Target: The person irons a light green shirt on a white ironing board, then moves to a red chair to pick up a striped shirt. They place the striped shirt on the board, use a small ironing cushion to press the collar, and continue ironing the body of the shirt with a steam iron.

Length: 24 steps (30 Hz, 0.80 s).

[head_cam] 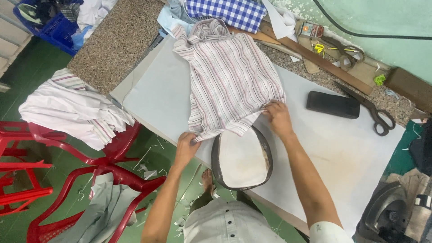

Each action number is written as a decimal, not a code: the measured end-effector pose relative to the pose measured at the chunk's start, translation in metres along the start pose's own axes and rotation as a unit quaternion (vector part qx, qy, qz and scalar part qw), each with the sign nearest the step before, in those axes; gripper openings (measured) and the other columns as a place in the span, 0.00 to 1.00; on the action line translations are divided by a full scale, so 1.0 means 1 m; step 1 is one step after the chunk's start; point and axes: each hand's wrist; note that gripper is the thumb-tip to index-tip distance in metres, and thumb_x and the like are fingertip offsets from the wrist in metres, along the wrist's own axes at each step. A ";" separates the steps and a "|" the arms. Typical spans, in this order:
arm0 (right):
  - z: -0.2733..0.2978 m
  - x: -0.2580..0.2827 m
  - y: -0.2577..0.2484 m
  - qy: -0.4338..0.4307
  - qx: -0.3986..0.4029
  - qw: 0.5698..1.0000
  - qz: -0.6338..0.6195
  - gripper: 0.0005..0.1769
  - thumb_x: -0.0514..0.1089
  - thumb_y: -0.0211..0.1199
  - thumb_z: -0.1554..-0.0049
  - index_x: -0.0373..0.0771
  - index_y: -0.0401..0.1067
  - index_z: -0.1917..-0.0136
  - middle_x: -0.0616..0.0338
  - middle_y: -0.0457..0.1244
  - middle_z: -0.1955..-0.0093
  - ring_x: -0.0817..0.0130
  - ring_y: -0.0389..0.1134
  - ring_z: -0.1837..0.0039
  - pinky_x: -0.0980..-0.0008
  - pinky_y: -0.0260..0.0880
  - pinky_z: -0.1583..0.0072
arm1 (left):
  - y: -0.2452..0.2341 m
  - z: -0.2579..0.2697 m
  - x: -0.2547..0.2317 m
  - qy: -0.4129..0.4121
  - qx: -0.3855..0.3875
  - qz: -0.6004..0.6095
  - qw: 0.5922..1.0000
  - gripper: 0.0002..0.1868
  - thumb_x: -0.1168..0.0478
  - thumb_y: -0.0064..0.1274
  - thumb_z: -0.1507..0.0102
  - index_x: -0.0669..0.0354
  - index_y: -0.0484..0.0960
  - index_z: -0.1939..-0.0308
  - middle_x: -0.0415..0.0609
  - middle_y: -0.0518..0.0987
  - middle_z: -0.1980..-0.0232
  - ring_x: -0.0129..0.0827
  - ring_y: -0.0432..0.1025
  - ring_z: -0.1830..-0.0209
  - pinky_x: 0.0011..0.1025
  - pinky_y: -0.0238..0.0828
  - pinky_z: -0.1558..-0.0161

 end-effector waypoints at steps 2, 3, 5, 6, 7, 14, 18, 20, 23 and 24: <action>0.014 -0.007 -0.053 0.012 -0.013 0.998 -0.063 0.07 0.51 0.65 0.39 0.49 0.78 0.51 0.67 0.70 0.54 0.64 0.71 0.44 0.57 0.65 0.31 | -0.002 0.005 -0.003 0.015 -0.025 0.056 0.998 0.11 0.68 0.67 0.44 0.63 0.78 0.65 0.62 0.82 0.60 0.57 0.77 0.49 0.49 0.67 0.37; 0.028 -0.001 -0.094 -0.003 0.014 1.000 -0.012 0.05 0.49 0.67 0.40 0.49 0.78 0.52 0.67 0.70 0.57 0.66 0.71 0.45 0.59 0.63 0.29 | -0.001 0.015 0.002 0.057 -0.012 0.034 0.998 0.09 0.67 0.65 0.42 0.60 0.77 0.65 0.59 0.83 0.58 0.51 0.78 0.50 0.45 0.72 0.41; 0.062 0.012 -0.150 -0.013 0.046 0.998 0.040 0.04 0.46 0.68 0.42 0.49 0.77 0.53 0.67 0.71 0.59 0.68 0.72 0.46 0.61 0.61 0.26 | -0.002 0.040 0.004 0.099 0.008 0.015 0.995 0.08 0.66 0.63 0.40 0.57 0.77 0.65 0.55 0.84 0.56 0.46 0.80 0.50 0.41 0.76 0.46; 0.083 0.018 -0.166 -0.021 0.068 0.995 0.067 0.04 0.49 0.66 0.42 0.49 0.76 0.55 0.67 0.70 0.61 0.70 0.72 0.47 0.62 0.61 0.26 | -0.004 0.055 0.001 0.222 0.005 -0.090 0.971 0.07 0.65 0.59 0.37 0.52 0.75 0.65 0.47 0.76 0.63 0.39 0.74 0.62 0.36 0.75 0.56; 0.104 0.024 -0.181 -0.029 0.091 0.991 0.093 0.07 0.52 0.64 0.42 0.50 0.75 0.58 0.68 0.70 0.63 0.72 0.72 0.47 0.63 0.62 0.26 | -0.008 0.070 -0.001 0.340 0.001 -0.190 0.921 0.08 0.65 0.55 0.35 0.48 0.73 0.65 0.40 0.67 0.69 0.33 0.69 0.73 0.31 0.74 0.65; 0.159 0.064 -0.196 0.017 0.258 0.956 0.138 0.21 0.61 0.59 0.40 0.47 0.77 0.43 0.58 0.68 0.37 0.64 0.68 0.33 0.59 0.64 0.28 | -0.072 0.096 -0.123 0.202 0.306 -0.016 0.930 0.23 0.43 0.59 0.38 0.57 0.83 0.51 0.58 0.80 0.66 0.53 0.79 0.65 0.48 0.75 0.64; 0.125 0.120 -0.169 -0.082 0.092 0.992 0.018 0.20 0.54 0.61 0.40 0.43 0.75 0.39 0.55 0.67 0.36 0.57 0.67 0.33 0.57 0.67 0.32 | -0.032 0.077 -0.117 0.252 0.055 -0.024 0.966 0.17 0.49 0.61 0.37 0.56 0.83 0.51 0.48 0.79 0.57 0.41 0.79 0.58 0.35 0.78 0.60; 0.104 0.158 -0.153 -0.116 0.055 0.991 -0.044 0.19 0.53 0.60 0.38 0.41 0.75 0.39 0.53 0.66 0.35 0.53 0.66 0.32 0.55 0.66 0.32 | -0.014 0.056 -0.126 0.253 -0.020 -0.035 0.967 0.11 0.53 0.60 0.36 0.54 0.84 0.54 0.43 0.79 0.58 0.35 0.79 0.57 0.29 0.78 0.58; 0.087 0.183 -0.120 -0.123 0.098 0.983 -0.090 0.26 0.55 0.51 0.33 0.44 0.67 0.28 0.52 0.59 0.23 0.51 0.56 0.22 0.45 0.56 0.28 | -0.002 0.016 -0.142 0.131 0.162 -0.106 0.972 0.30 0.46 0.32 0.27 0.60 0.68 0.28 0.64 0.67 0.27 0.54 0.57 0.23 0.53 0.44 0.25; 0.084 0.179 -0.106 -0.102 0.115 0.986 -0.062 0.28 0.56 0.49 0.33 0.43 0.65 0.25 0.51 0.56 0.21 0.51 0.51 0.19 0.44 0.51 0.26 | 0.002 0.002 -0.136 0.156 0.195 -0.112 0.962 0.29 0.47 0.32 0.26 0.56 0.66 0.25 0.60 0.61 0.22 0.53 0.51 0.20 0.57 0.39 0.24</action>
Point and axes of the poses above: each hand's wrist, its own z-axis away from the middle knuckle, its own y-axis out of the palm, x = y × z
